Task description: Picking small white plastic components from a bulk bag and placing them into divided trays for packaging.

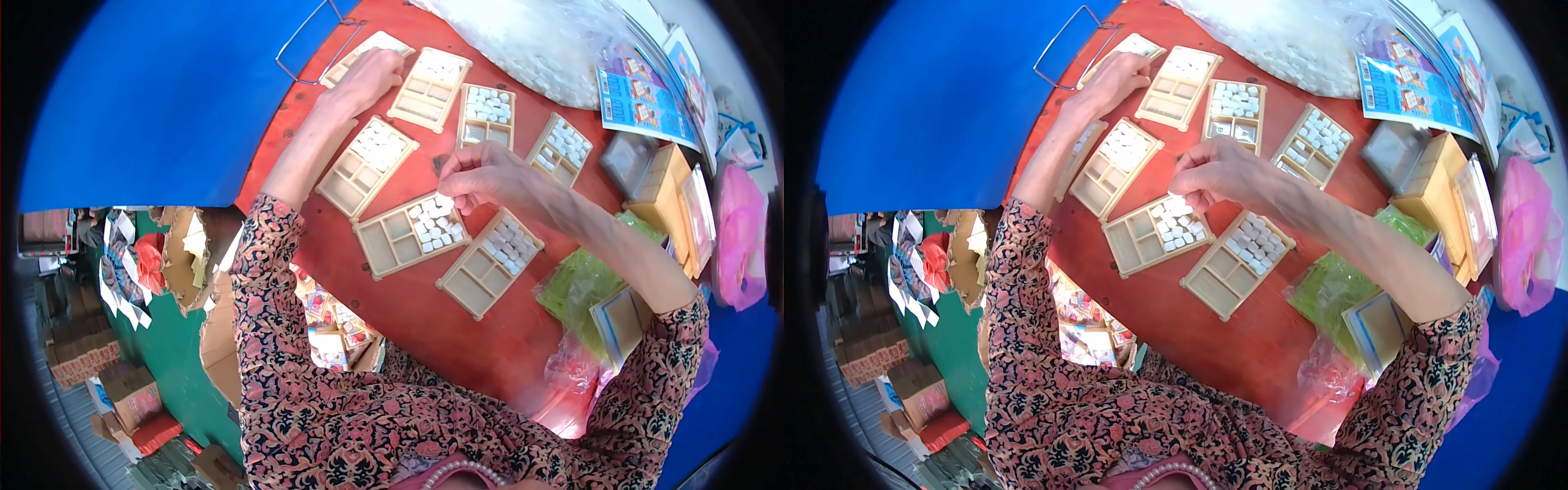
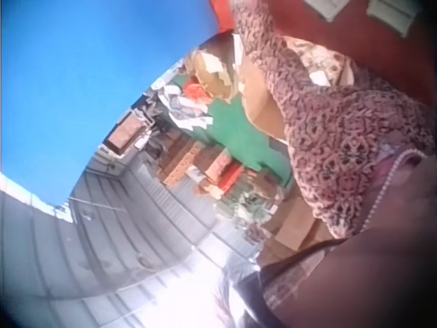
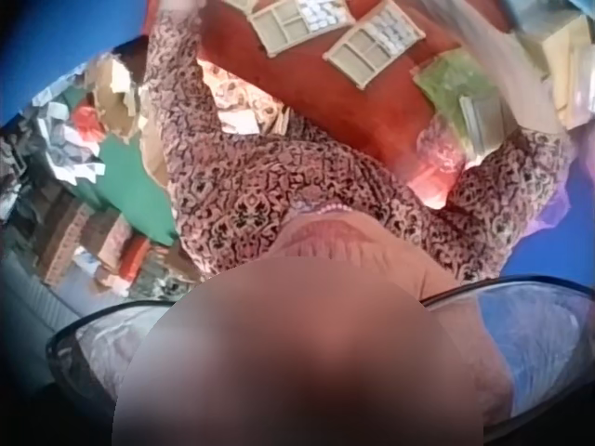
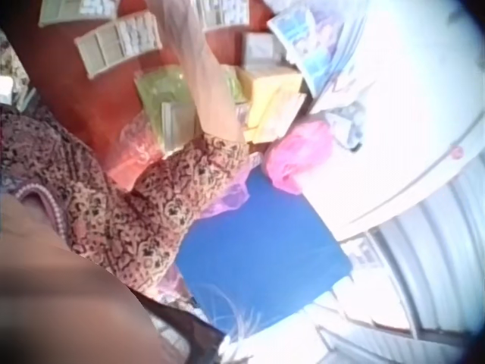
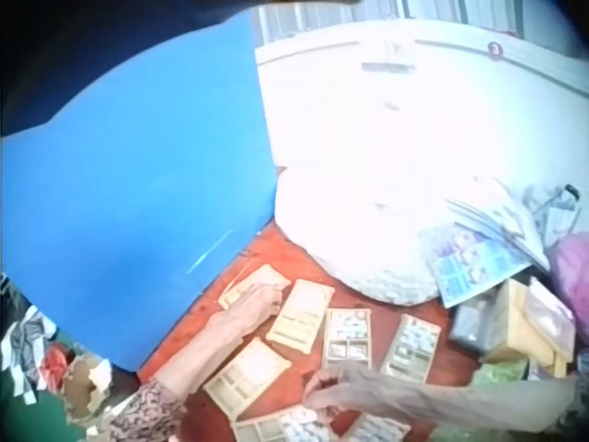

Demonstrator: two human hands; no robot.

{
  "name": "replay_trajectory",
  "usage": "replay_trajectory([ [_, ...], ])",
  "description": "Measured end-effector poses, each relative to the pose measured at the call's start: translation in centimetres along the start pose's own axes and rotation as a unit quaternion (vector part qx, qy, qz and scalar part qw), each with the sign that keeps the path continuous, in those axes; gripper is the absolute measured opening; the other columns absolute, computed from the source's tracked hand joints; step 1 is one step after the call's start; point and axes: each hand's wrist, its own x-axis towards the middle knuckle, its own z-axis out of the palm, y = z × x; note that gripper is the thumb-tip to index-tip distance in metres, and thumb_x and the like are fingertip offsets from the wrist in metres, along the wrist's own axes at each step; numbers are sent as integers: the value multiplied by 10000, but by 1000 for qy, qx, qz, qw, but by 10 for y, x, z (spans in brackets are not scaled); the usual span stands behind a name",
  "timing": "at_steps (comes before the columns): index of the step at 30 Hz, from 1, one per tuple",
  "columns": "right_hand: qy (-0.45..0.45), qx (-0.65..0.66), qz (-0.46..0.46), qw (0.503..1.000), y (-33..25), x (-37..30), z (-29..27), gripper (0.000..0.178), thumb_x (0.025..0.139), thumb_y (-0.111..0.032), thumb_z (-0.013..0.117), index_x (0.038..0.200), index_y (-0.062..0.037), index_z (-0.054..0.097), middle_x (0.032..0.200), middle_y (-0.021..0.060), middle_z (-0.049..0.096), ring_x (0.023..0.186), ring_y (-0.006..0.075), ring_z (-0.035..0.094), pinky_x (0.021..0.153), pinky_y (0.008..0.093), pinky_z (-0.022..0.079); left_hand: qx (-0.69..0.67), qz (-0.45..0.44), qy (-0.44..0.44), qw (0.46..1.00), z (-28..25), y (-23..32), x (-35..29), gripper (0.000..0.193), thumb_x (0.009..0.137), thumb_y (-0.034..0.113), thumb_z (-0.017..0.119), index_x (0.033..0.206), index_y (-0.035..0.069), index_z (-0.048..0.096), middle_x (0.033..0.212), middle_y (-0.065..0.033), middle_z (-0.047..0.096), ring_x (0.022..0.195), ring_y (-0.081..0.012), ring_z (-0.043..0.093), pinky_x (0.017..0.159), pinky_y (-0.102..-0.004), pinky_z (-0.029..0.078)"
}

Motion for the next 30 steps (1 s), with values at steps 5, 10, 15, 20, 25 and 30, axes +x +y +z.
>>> replay_trajectory([
  [5, 0, 13, -17, 1000, 2, -5, -14, 100, 801, -125, 653, 782, -29, 632, 702, 9, 582, 625, 82, 548, 599, 211, 450, -479, -180, 18, 859, -22, 13, -18, 116, 813, 92, 643, 856, -16, 641, 809, -114, 664, 724, -133, 629, 627, -259, 484],
  [10, 48, 17, -60, 997, -2, -14, -23, 106, 809, -141, 644, 807, -35, 647, 687, 15, 588, 622, 86, 555, 591, 211, 446, -718, -172, -77, 670, -12, 46, -51, 142, 834, 51, 599, 958, -19, 613, 941, -154, 663, 766, -160, 651, 720, -254, 543],
  [15, 96, 17, -103, 990, -6, -14, -17, 147, 789, -169, 664, 792, -25, 635, 715, 25, 601, 623, 89, 539, 590, 215, 420, -766, -230, -83, 594, 7, 94, -64, 205, 907, 151, 563, 990, -33, 597, 917, -143, 651, 822, -227, 664, 727, -309, 564],
  [20, 210, -84, -179, 957, 11, -5, -7, 136, 734, -93, 637, 793, 28, 652, 697, 55, 609, 632, 101, 566, 572, 243, 447, -794, -219, -148, 547, 15, 110, -67, 367, 981, 294, 442, 1065, -44, 558, 958, -163, 643, 890, -278, 649, 766, -340, 560],
  [25, 194, -17, -184, 963, 6, -7, -16, 134, 731, -94, 666, 781, 30, 667, 717, 70, 630, 641, 108, 586, 573, 247, 471, -801, -263, -112, 526, 15, 108, -68, 340, 967, 242, 476, 1037, -78, 568, 965, -164, 639, 912, -251, 642, 801, -321, 549],
  [30, 269, -7, -196, 943, -15, 0, -67, 146, 793, -148, 666, 844, -11, 665, 741, 31, 629, 680, 87, 586, 645, 240, 502, -753, -249, -80, 604, 11, 112, -45, 202, 880, 80, 599, 1020, -66, 600, 907, -110, 643, 838, -180, 645, 765, -268, 545],
])
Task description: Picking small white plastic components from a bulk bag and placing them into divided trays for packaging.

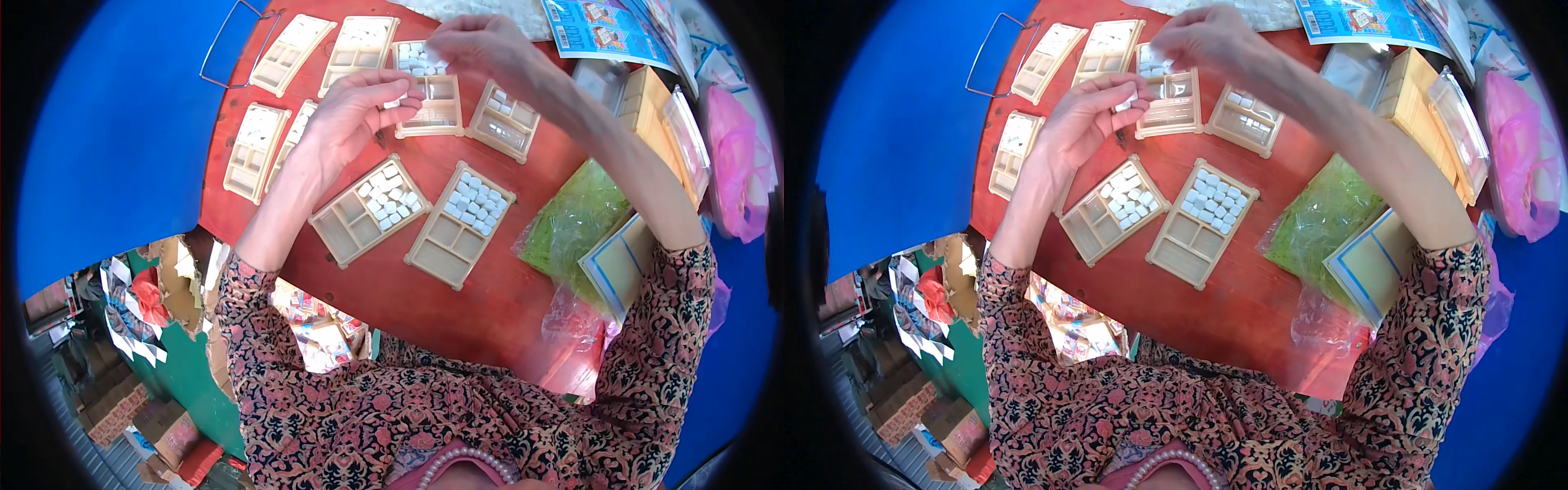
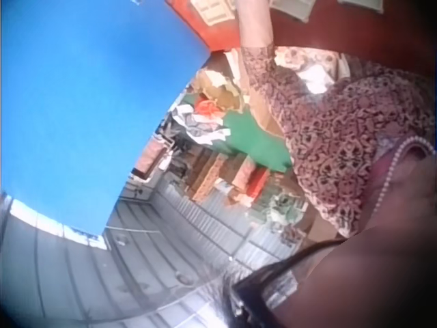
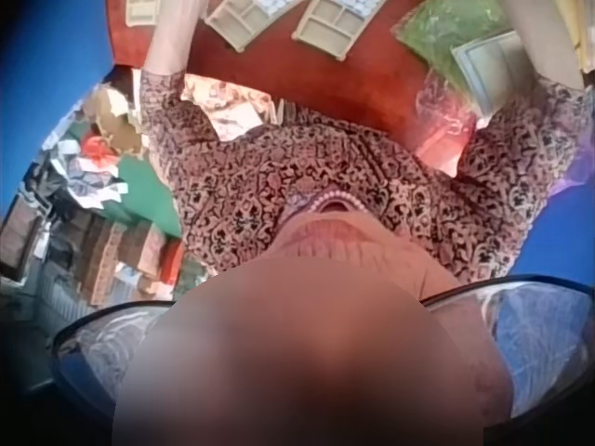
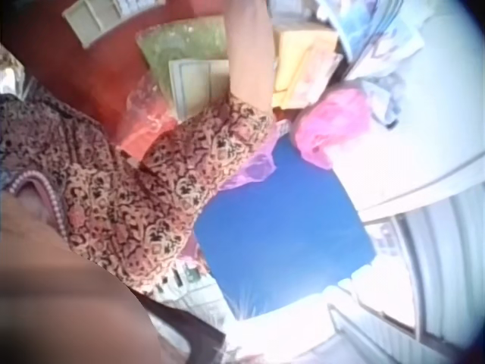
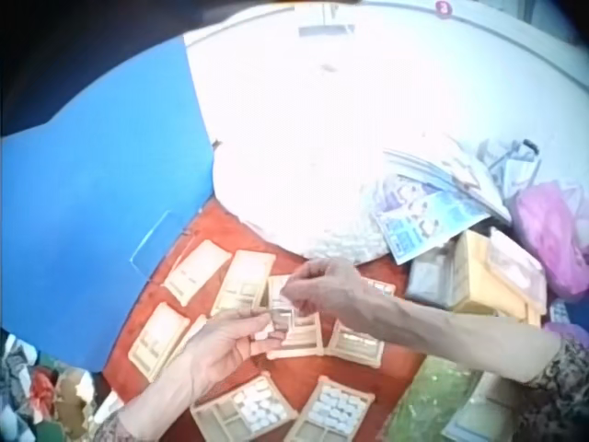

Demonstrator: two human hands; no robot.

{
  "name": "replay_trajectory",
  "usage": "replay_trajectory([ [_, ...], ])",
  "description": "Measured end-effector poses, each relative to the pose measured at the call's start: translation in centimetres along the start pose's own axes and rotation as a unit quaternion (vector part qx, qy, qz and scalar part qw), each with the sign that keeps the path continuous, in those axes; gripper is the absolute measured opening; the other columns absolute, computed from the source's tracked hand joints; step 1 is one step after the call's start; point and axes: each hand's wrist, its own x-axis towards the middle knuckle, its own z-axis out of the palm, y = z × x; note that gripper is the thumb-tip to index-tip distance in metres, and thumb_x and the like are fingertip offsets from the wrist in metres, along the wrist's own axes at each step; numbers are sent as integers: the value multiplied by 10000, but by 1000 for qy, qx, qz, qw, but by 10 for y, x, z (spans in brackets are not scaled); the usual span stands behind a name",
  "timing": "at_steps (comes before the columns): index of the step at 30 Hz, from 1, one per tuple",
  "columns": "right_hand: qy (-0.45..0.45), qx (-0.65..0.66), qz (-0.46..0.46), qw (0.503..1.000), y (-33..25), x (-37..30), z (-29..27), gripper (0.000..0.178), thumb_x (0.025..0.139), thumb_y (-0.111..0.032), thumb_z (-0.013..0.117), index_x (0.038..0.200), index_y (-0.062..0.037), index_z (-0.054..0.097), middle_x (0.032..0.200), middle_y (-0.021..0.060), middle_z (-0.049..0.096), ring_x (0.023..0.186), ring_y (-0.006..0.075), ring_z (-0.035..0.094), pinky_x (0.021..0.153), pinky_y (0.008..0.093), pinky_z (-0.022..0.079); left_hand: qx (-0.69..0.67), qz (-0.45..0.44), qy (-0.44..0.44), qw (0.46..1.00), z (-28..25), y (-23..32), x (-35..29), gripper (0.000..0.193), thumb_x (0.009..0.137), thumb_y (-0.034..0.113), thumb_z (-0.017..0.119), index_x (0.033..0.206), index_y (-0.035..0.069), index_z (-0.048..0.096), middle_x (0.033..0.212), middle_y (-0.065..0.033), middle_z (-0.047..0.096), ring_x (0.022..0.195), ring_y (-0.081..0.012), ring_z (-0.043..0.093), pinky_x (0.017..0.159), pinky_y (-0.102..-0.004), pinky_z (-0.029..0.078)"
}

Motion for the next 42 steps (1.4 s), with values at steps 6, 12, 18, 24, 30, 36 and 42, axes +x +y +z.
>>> replay_trajectory([
  [6, -1, -128, 5, 992, 27, 34, -36, 122, 802, -137, 662, 817, -16, 663, 741, 32, 633, 679, 86, 590, 641, 251, 515, 329, 143, 53, 932, 2, 0, 39, 131, 802, 48, 667, 910, -25, 652, 731, -32, 626, 612, -62, 560, 533, -178, 412],
  [12, 28, -175, 1, 984, 40, 42, -30, 122, 804, -134, 652, 801, -12, 651, 736, 56, 649, 675, 119, 607, 651, 276, 515, 493, 223, 76, 838, 2, -1, 64, 124, 726, 82, 713, 799, -9, 670, 624, -8, 577, 558, -68, 505, 497, -233, 376],
  [18, 87, -179, -75, 977, 32, 55, -33, 123, 704, -89, 657, 722, 32, 662, 622, 78, 637, 547, 130, 608, 481, 247, 473, 592, 253, 88, 760, 12, 2, 68, 179, 709, 132, 718, 775, -22, 654, 571, -59, 545, 529, -112, 493, 507, -298, 389],
  [24, 41, -243, -180, 952, 43, 66, -13, 113, 694, -91, 654, 721, 18, 667, 610, 99, 638, 539, 134, 600, 489, 277, 470, 587, 221, 109, 771, 8, 5, 59, 206, 691, 128, 740, 743, -39, 631, 621, -171, 580, 607, -273, 590, 617, -386, 456],
  [30, 29, -306, -238, 921, 41, 64, -17, 73, 682, -48, 636, 725, 4, 665, 623, 132, 635, 574, 200, 619, 528, 328, 470, 585, 212, 108, 775, 8, 4, 59, 214, 703, 129, 741, 760, -45, 630, 614, -166, 573, 603, -264, 587, 616, -389, 452],
  [36, 32, -407, -304, 861, 27, 55, -20, 50, 659, -27, 614, 691, -18, 652, 667, 194, 614, 623, 337, 610, 583, 385, 475, 591, 221, 105, 769, 13, 4, 60, 218, 708, 129, 741, 775, -50, 636, 635, -174, 580, 624, -266, 594, 628, -386, 457],
  [42, -3, -472, -310, 825, 34, 59, -22, 49, 660, -43, 592, 661, -29, 639, 649, 192, 601, 635, 356, 605, 583, 410, 466, 583, 211, 107, 777, 11, 5, 58, 228, 706, 130, 743, 795, -53, 641, 653, -178, 587, 642, -272, 599, 636, -389, 463],
])
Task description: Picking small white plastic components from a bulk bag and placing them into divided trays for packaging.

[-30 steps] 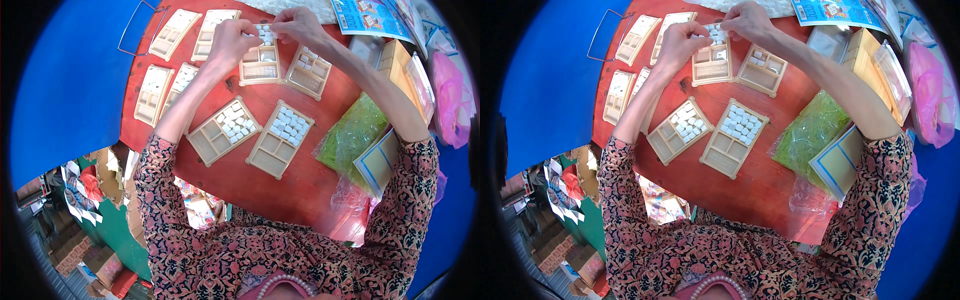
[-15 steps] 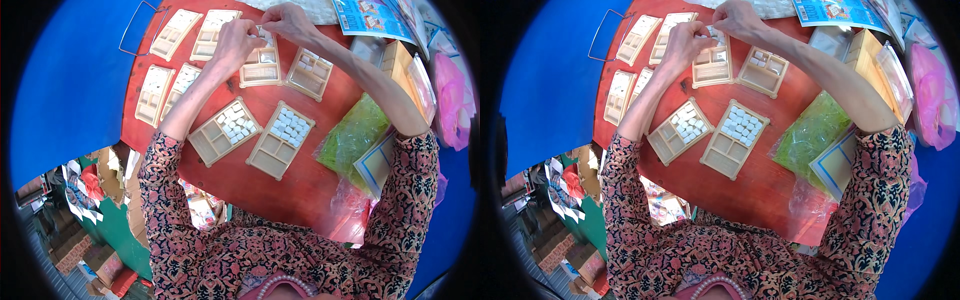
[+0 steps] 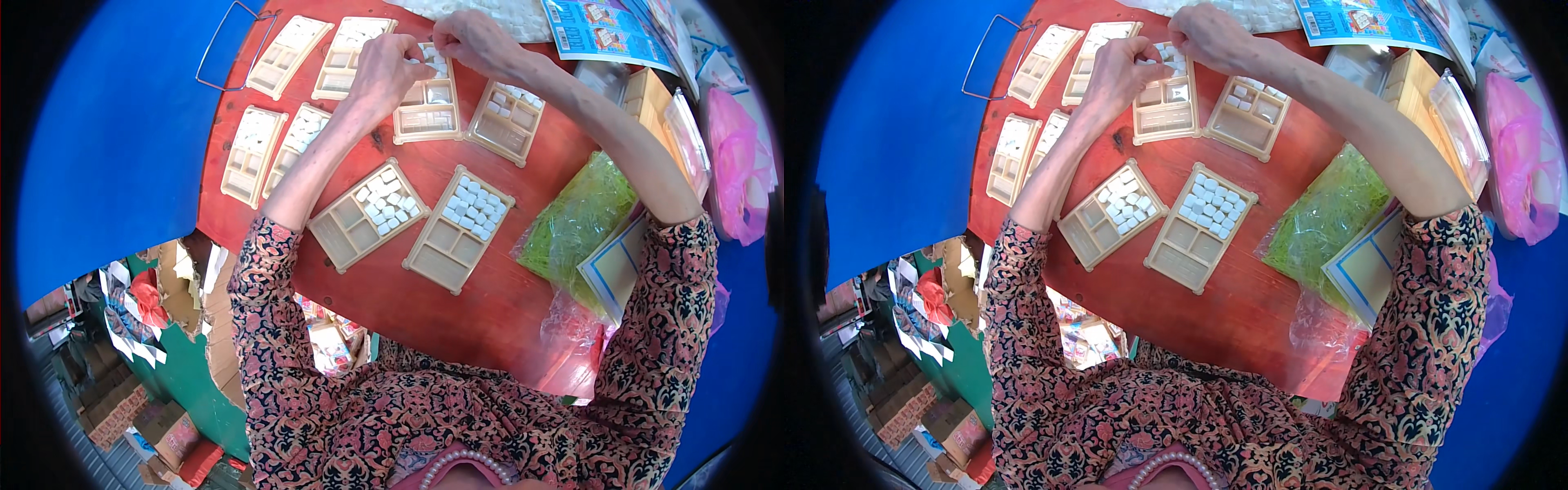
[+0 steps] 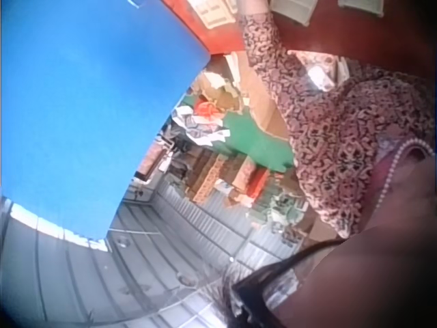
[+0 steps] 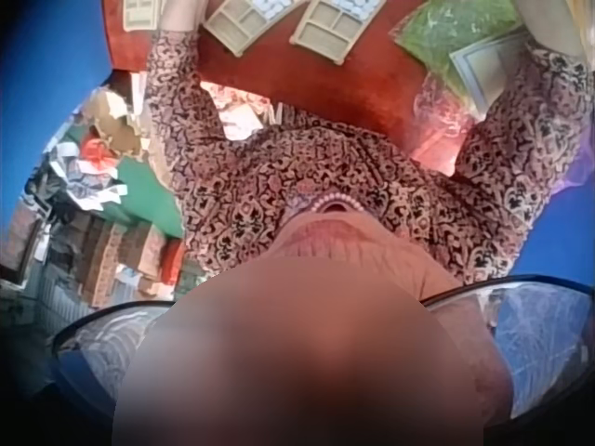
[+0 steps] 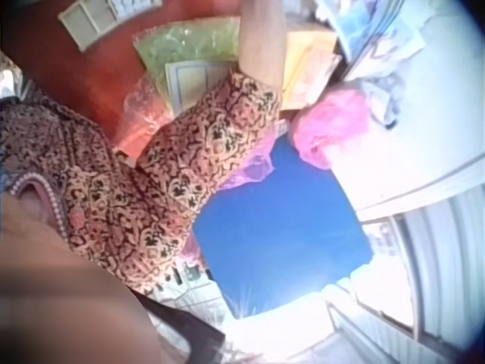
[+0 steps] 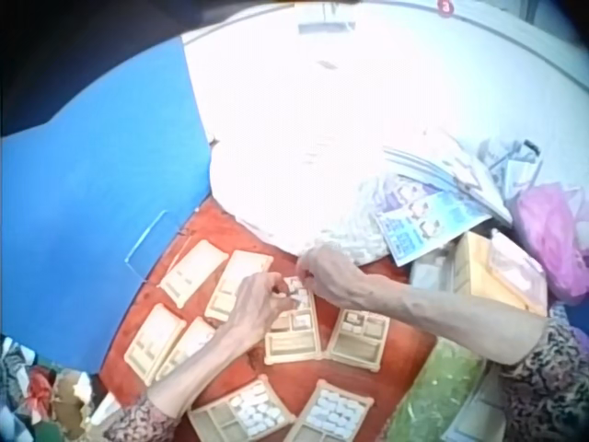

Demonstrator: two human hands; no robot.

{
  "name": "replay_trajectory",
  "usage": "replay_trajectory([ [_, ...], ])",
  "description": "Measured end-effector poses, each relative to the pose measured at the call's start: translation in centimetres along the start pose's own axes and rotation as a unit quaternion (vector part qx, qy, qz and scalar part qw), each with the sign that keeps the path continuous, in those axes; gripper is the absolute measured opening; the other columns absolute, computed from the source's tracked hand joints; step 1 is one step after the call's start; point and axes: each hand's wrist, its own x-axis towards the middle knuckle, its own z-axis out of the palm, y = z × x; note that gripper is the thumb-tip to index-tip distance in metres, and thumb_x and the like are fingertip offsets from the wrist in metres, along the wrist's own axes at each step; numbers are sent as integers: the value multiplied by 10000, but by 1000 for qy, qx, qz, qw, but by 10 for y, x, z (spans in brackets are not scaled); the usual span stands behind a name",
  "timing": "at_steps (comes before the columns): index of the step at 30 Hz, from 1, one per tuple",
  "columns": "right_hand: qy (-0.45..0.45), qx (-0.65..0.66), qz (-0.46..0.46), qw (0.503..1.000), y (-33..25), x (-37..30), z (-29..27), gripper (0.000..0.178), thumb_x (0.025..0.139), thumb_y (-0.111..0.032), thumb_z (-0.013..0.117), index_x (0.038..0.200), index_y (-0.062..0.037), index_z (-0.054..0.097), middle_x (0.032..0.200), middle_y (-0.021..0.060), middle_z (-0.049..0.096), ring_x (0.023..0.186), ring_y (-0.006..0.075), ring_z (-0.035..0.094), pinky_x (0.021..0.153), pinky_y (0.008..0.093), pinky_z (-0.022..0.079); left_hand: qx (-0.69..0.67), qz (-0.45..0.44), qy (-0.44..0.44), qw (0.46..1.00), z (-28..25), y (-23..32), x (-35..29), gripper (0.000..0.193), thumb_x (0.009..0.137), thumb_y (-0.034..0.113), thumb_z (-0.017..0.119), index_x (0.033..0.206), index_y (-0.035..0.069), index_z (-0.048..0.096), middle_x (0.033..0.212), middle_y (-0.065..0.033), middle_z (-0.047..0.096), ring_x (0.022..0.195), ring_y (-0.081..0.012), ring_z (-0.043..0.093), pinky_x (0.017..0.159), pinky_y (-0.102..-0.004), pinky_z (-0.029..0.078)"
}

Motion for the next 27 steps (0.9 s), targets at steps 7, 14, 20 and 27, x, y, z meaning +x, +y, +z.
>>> replay_trajectory([
  [7, -48, 100, 62, 992, 18, 2, 1, 98, 713, -89, 604, 747, -17, 662, 639, 153, 610, 550, 256, 583, 543, 352, 469, -4, 1, -4, 1000, -1, 0, 1, 227, 707, 133, 742, 785, -52, 638, 657, -177, 592, 647, -273, 603, 643, -388, 467],
  [14, -59, 195, 172, 964, 14, -3, -6, 111, 729, -76, 606, 767, 17, 653, 676, 128, 640, 561, 184, 578, 524, 319, 462, -8, 6, -7, 1000, 1, 2, 2, 222, 714, 136, 740, 789, -49, 643, 668, -176, 607, 653, -261, 612, 641, -381, 473],
  [20, -33, 16, -32, 999, -8, -3, 4, 103, 757, -78, 626, 811, 7, 648, 778, 111, 636, 731, 236, 618, 686, 343, 495, -24, 10, 7, 1000, -1, -4, 1, 216, 709, 151, 748, 772, -27, 644, 604, -89, 559, 575, -166, 528, 558, -333, 417],
  [27, -25, 8, -101, 995, -13, -3, -1, 66, 749, -36, 616, 738, 25, 594, 761, 133, 604, 725, 266, 599, 678, 358, 467, -49, -15, -7, 999, -1, -7, 1, 218, 728, 155, 742, 793, -33, 652, 622, -128, 579, 603, -199, 573, 589, -358, 447],
])
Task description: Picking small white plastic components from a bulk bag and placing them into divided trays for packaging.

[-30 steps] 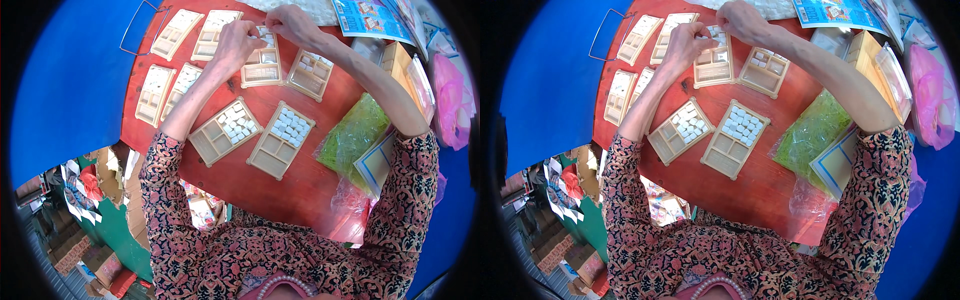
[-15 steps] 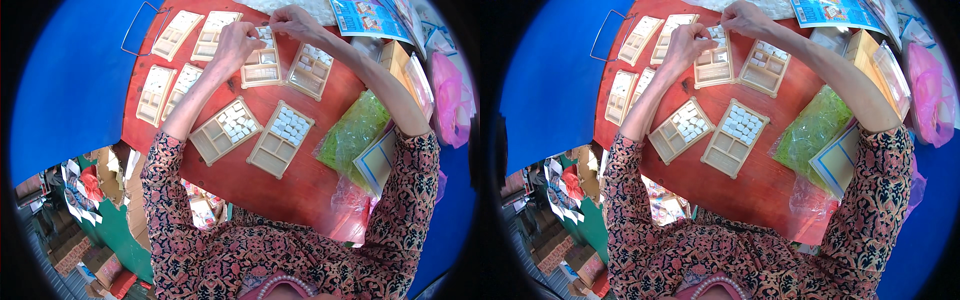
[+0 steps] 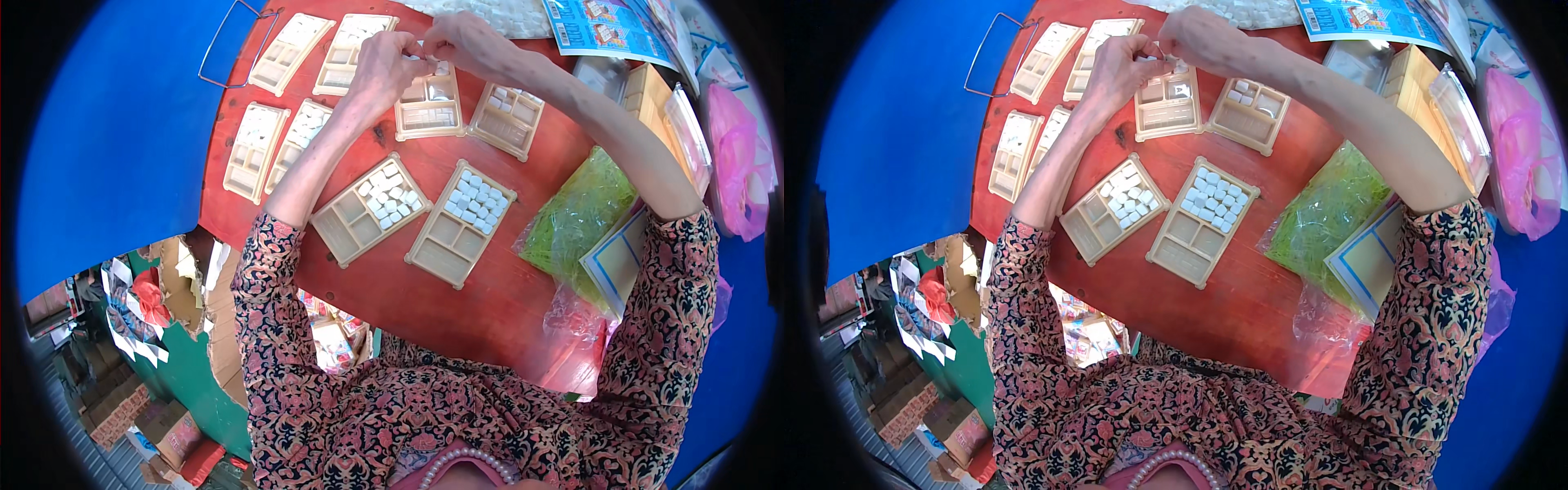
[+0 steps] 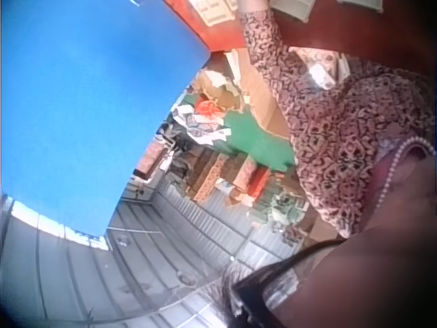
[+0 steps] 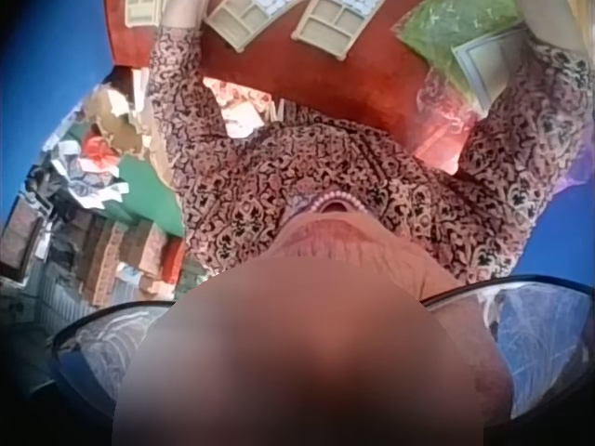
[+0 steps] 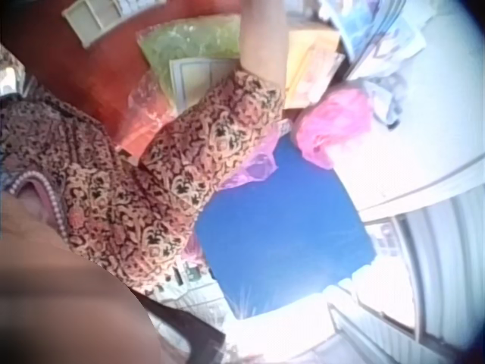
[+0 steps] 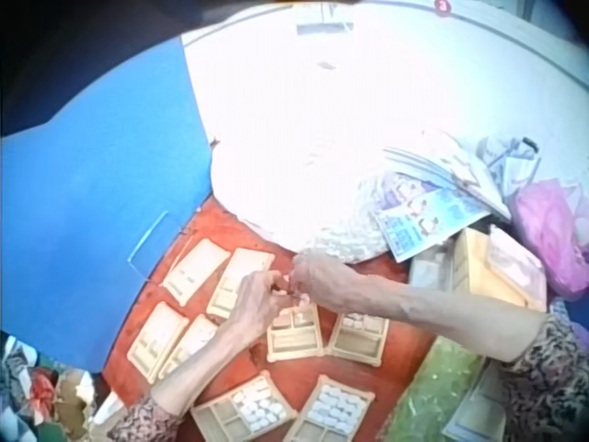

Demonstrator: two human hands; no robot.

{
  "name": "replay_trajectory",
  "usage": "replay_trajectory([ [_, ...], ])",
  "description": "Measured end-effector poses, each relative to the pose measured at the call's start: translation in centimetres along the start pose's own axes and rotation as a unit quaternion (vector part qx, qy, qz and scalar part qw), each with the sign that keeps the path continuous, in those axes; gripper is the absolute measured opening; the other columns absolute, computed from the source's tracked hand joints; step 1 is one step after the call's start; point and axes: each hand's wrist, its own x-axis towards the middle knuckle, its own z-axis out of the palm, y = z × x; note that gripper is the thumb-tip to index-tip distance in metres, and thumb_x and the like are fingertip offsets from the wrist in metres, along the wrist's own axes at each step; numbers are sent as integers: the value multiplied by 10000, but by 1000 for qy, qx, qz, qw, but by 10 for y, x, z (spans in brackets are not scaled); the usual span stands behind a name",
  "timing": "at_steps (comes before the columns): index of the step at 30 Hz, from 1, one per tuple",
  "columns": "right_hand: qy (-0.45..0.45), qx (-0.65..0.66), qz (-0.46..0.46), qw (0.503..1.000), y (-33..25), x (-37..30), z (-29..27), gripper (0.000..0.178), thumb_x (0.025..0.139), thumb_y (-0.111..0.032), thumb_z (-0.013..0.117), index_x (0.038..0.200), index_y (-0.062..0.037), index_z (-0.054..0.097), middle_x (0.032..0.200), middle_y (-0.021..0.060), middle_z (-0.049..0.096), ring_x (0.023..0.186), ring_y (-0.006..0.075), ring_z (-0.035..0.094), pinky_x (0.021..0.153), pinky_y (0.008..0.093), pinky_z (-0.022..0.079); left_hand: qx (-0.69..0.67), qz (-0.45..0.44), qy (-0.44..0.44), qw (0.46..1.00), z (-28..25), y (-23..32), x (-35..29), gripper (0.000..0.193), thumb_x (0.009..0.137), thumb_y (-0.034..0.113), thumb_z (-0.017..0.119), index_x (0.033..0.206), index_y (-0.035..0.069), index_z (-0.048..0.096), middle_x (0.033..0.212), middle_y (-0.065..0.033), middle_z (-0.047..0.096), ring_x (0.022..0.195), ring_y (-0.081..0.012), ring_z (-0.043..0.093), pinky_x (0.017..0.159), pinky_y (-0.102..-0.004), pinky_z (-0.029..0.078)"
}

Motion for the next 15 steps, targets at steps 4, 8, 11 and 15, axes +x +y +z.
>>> replay_trajectory([
  [4, 48, 50, 20, 997, 7, 6, -6, 112, 713, -29, 576, 773, 7, 664, 697, 174, 645, 578, 234, 614, 540, 338, 475, -50, -12, -5, 999, 1, -11, 3, 127, 769, 115, 697, 786, -5, 657, 598, -10, 566, 544, -54, 500, 489, -227, 389],
  [8, 64, 95, 62, 991, 0, 5, -15, 121, 696, -16, 577, 767, -7, 674, 690, 185, 640, 616, 264, 636, 578, 351, 487, -59, 33, 40, 997, 2, -17, 8, 118, 796, 108, 664, 819, -7, 669, 627, -26, 599, 564, -56, 534, 496, -223, 406],
  [11, 87, 97, 55, 990, 7, 3, -13, 116, 692, -19, 585, 763, -12, 676, 684, 181, 639, 619, 268, 636, 576, 354, 484, 7, 79, 53, 995, 6, -5, 10, 125, 785, 112, 664, 822, -8, 669, 638, -62, 611, 580, -103, 560, 532, -264, 430],
  [15, 89, 20, 51, 994, 6, -2, -4, 102, 692, -33, 590, 750, -19, 673, 690, 186, 636, 610, 296, 624, 565, 374, 476, 130, 126, 33, 983, 4, -2, 14, 155, 744, 129, 685, 819, -6, 666, 647, -120, 603, 607, -201, 587, 598, -326, 455],
])
